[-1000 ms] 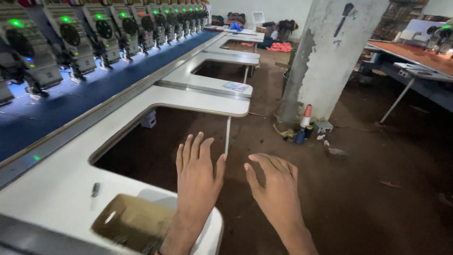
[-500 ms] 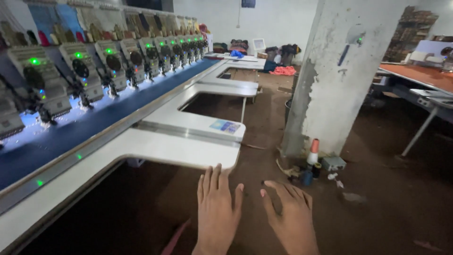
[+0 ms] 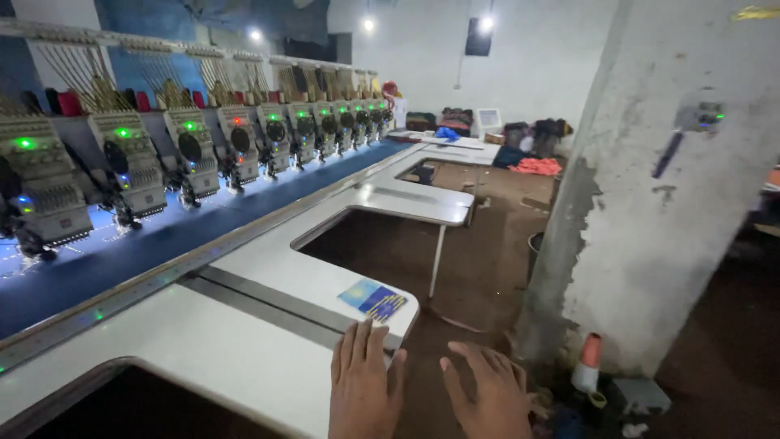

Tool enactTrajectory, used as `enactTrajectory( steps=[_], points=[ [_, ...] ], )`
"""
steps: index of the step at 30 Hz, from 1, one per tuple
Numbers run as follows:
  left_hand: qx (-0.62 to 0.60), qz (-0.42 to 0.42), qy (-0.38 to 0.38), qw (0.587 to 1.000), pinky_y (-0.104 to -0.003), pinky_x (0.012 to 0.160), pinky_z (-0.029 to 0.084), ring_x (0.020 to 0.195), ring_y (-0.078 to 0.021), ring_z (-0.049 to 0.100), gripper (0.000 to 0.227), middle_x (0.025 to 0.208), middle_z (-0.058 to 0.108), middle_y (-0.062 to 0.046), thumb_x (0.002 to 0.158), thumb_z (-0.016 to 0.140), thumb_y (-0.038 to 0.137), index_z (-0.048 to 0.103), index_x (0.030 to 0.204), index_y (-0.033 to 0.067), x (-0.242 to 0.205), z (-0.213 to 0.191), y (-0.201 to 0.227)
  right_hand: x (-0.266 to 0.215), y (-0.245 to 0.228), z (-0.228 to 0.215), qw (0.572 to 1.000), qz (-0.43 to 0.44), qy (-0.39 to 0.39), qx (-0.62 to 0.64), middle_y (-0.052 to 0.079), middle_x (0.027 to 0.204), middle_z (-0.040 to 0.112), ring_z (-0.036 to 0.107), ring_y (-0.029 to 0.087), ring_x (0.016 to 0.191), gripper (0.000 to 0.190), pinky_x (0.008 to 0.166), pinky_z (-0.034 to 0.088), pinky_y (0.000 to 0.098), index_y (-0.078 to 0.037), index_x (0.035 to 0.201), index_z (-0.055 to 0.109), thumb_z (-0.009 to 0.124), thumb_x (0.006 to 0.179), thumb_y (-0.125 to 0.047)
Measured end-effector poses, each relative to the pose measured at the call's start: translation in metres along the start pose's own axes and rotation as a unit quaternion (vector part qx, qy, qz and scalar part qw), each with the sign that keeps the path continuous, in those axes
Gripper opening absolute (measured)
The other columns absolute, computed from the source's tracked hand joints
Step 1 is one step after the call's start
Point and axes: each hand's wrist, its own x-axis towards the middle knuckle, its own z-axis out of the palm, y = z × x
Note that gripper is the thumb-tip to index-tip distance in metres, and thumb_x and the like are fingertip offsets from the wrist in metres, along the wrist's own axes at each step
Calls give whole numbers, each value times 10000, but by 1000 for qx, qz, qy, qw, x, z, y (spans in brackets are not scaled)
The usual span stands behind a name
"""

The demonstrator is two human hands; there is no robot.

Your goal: The person threads an industrial multi-head embroidery machine and clears thread by hand from the needle areas. The person uses buttons to control the machinery and handles blue fabric currently loaded on the machine.

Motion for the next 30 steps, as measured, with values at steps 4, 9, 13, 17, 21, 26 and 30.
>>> enactTrajectory(
  steps=[4, 9, 13, 17, 21, 26, 30],
  points=[
    [39, -12, 92, 995, -503, 1160, 320, 1410, -344, 463, 467, 1458, 583, -89, 979, 494, 464, 597, 1317, 159, 59, 93, -13, 82, 49, 44, 1000, -5, 3, 27, -117, 1221, 765, 658, 214, 1228, 387, 1052, 450, 460, -422, 1175, 745, 541, 895, -594],
    [52, -55, 71, 995, -528, 1181, 281, 1449, -344, 409, 482, 1495, 547, -88, 1007, 448, 501, 609, 1314, 167, 140, 200, -47, 195, 89, 93, 997, -44, -7, 59, -134, 1233, 767, 660, 213, 1233, 363, 1034, 482, 500, -389, 1167, 758, 562, 907, -550],
    [35, -58, 86, 994, -515, 1180, 269, 1461, -336, 393, 438, 1477, 556, -117, 1007, 507, 409, 607, 1317, 117, 205, 254, -55, 289, 107, 131, 991, -4, -126, 51, -182, 1226, 769, 731, 99, 1142, 476, 1119, 460, 439, -400, 1212, 749, 454, 924, -637],
    [64, -72, 104, 990, -508, 1190, 265, 1457, -357, 391, 437, 1496, 538, -138, 964, 594, 413, 606, 1305, 139, 281, 335, -95, 380, 139, 211, 997, -66, -22, 45, -165, 1168, 784, 671, 162, 1196, 358, 1053, 438, 446, -417, 1134, 771, 551, 914, -594],
    [50, -132, 35, 989, -503, 1217, 195, 1500, -331, 310, 482, 1535, 484, -124, 1002, 514, 460, 579, 1353, 135, 346, 390, -124, 466, 161, 272, 995, -66, -51, 54, -152, 1162, 784, 673, 143, 1209, 377, 1079, 425, 426, -426, 1155, 761, 548, 886, -584],
    [93, -137, 73, 984, -512, 1205, 206, 1491, -352, 324, 528, 1524, 491, -153, 1017, 461, 491, 563, 1372, 114, 415, 454, -175, 569, 179, 345, 990, -106, -41, 82, -164, 1148, 788, 676, 150, 1194, 368, 1072, 418, 394, -435, 1151, 749, 560, 872, -581],
    [136, -167, 107, 971, -510, 1210, 231, 1485, -335, 351, 467, 1502, 519, -130, 1011, 505, 449, 582, 1339, 126, 463, 494, -208, 648, 182, 397, 978, -117, -138, 103, -173, 1244, 763, 644, 121, 1266, 395, 1110, 403, 411, -417, 1188, 743, 539, 893, -582]
  ],
)
